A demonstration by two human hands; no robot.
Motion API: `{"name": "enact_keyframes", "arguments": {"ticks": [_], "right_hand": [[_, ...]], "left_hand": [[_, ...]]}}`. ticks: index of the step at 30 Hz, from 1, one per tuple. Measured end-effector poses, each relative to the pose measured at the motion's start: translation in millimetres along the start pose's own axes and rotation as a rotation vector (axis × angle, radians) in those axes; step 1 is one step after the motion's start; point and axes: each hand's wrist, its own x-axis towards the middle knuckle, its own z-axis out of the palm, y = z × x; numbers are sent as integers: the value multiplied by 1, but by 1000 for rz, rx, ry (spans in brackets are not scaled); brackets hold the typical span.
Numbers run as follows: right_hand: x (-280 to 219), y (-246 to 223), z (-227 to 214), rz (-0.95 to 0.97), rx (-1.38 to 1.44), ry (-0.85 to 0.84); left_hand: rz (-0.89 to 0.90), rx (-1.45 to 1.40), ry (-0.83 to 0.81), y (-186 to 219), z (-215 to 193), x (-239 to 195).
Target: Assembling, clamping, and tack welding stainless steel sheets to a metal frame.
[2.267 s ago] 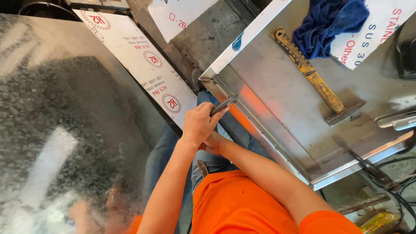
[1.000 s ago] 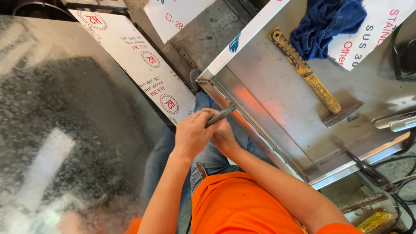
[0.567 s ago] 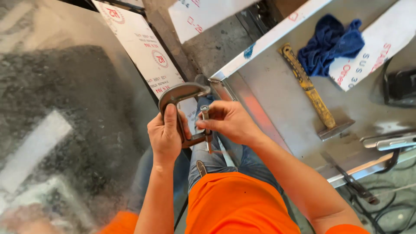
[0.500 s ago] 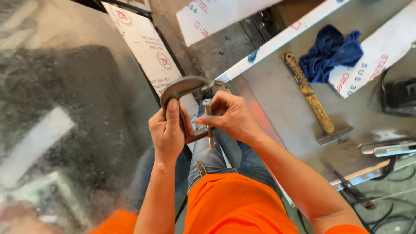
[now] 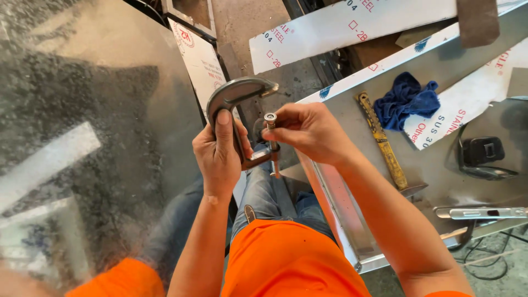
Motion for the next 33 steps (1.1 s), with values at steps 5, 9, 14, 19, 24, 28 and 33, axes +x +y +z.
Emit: {"name": "enact_keyframes", "arguments": {"ticks": [5, 9, 14, 19, 24, 28, 33], "right_hand": [[-32, 9, -21, 115, -266, 14], [-82, 61, -44, 476, -81, -312], [-121, 101, -38, 625, -309, -37], [-129, 101, -75, 826, -570, 77], [-109, 81, -122, 927, -767, 260], [-94, 108, -153, 699, -884, 250], [-82, 134, -170, 588, -932, 266]], "left_hand": [[-281, -126, 117, -21, 7, -13], [-698, -355, 311, -90, 0, -33], [-997, -477, 375, -208, -11, -80], [-1136, -500, 290, -230, -2, -107], [-1259, -631, 43, -207, 23, -113], [-1311, -682, 9, -217, 43, -110], [-1370, -739, 58, -248, 46, -106]]}}
